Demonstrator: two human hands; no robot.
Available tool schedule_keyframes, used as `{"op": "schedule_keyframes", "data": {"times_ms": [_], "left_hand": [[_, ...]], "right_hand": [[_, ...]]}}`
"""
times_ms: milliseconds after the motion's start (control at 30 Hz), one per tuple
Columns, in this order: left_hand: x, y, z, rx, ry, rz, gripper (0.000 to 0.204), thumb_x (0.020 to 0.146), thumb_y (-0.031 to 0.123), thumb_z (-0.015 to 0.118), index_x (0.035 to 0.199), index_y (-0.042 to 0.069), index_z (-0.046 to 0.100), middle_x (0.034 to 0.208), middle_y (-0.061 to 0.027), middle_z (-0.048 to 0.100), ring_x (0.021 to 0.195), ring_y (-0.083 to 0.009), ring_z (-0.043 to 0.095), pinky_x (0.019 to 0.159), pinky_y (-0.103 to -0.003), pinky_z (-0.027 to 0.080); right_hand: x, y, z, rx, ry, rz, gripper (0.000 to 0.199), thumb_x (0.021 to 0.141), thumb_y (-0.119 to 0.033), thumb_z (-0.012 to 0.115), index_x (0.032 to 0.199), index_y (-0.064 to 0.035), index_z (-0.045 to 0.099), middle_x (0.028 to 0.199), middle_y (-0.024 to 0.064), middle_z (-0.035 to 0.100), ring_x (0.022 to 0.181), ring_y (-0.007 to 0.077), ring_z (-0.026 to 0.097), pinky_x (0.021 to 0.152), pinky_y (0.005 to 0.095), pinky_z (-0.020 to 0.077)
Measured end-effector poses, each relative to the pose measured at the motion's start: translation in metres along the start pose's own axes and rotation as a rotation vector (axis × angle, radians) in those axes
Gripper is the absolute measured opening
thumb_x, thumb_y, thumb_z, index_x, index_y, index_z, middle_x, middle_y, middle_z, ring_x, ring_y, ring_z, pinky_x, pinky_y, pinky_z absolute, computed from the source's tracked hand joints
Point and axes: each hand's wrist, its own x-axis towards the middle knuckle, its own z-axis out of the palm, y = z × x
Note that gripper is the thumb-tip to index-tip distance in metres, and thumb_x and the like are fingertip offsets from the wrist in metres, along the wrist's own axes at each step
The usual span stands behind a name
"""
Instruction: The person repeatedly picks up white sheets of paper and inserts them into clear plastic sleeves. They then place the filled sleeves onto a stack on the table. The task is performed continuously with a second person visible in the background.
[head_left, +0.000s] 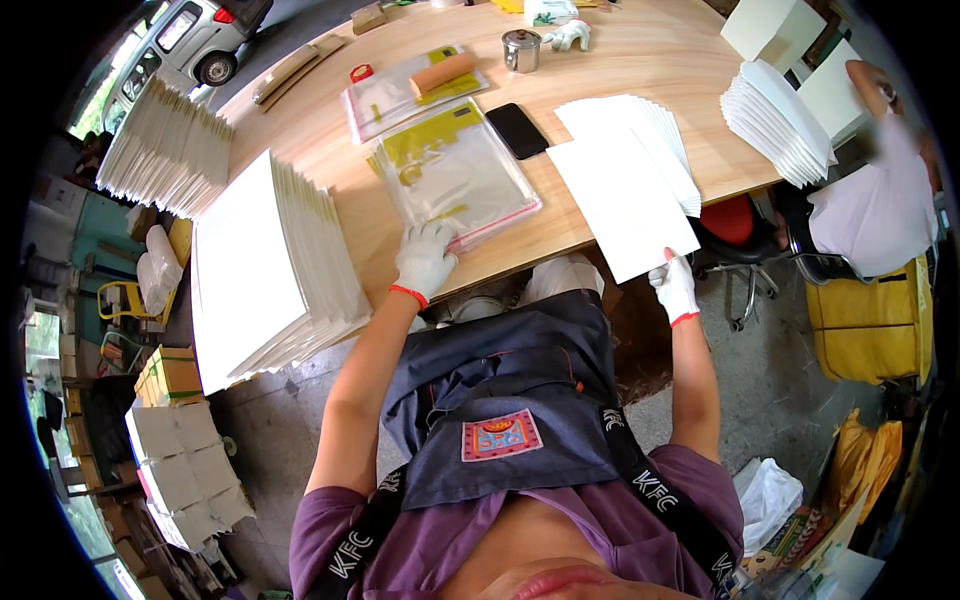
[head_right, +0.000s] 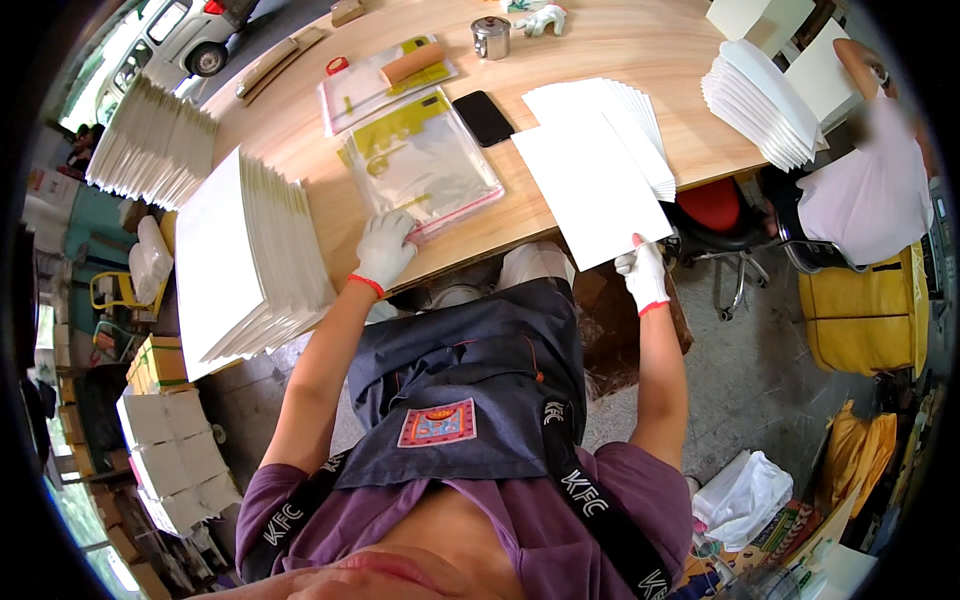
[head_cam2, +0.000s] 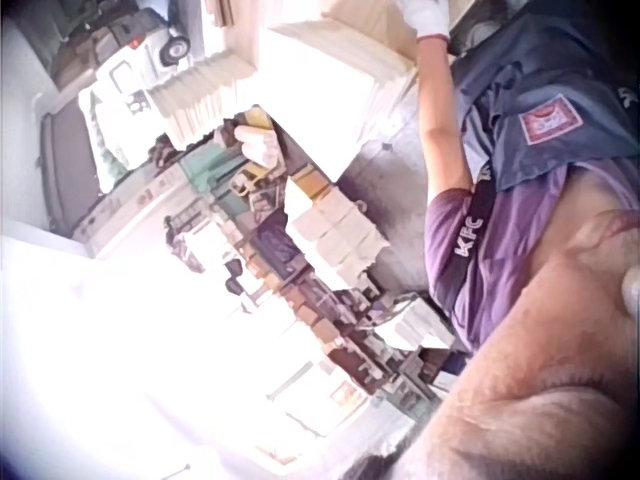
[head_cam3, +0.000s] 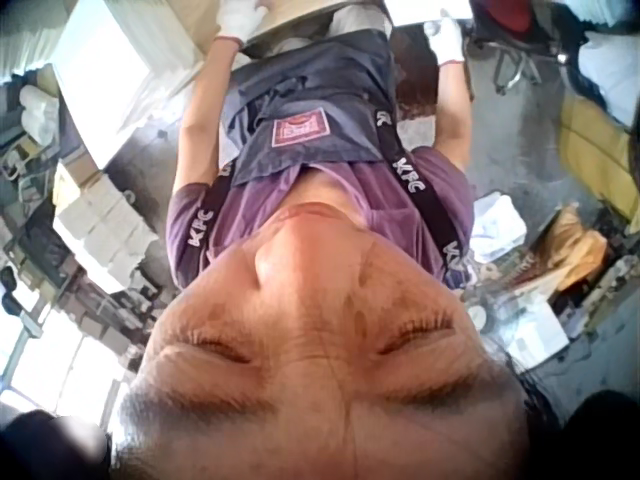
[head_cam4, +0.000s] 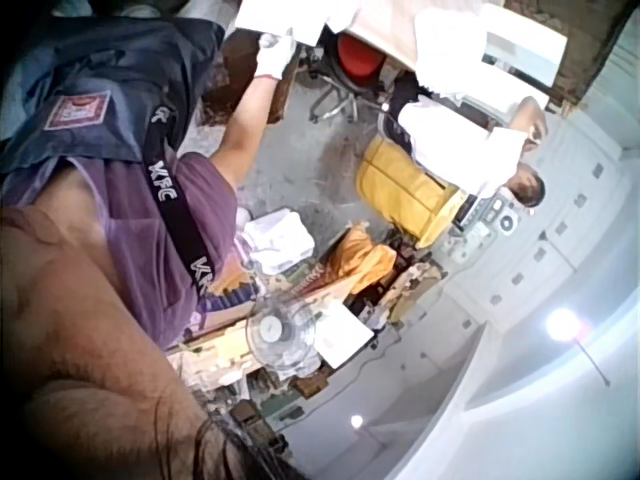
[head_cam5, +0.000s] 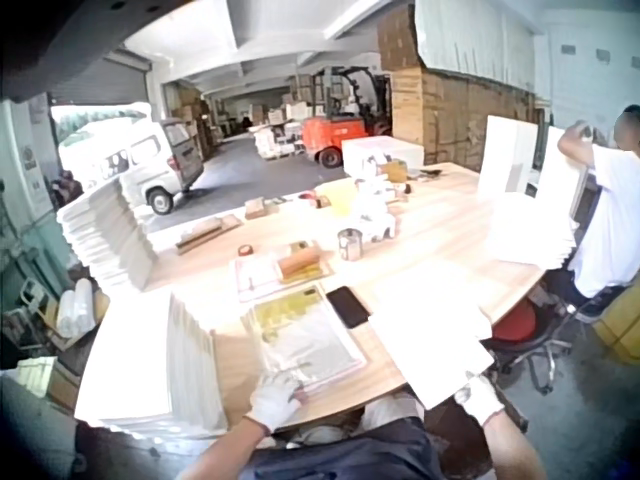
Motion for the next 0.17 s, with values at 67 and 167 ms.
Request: {"op": "schedule_keyframes", "data": {"times_ms": [67,167], "left_hand": [[0.005,0.001,-0.002,0.005,-0.036,-0.108,0.03,0.071,0.018,0.066,0.101,0.013,0.059,0.111,-0.0063,0.055,0.113,-0.0314,0.05,0.101,-0.046,0.039],[0.019,0.0,-0.007,0.049,-0.054,-0.257,0.035,0.068,0.013,0.066,0.102,0.014,0.056,0.106,-0.0076,0.056,0.11,-0.0281,0.053,0.098,-0.042,0.041]], "right_hand": [[-0.002,-0.007,-0.001,0.041,-0.022,-0.133,0.012,0.097,-0.016,0.047,0.102,-0.0054,0.052,0.073,0.007,0.058,0.041,0.0128,0.044,0.034,0.025,0.0274],[-0.012,-0.016,0.001,0.18,-0.216,-0.131,0.03,0.095,-0.017,0.051,0.123,-0.005,0.049,0.095,0.0137,0.066,0.045,0.0177,0.052,0.032,0.0289,0.0337]]}}
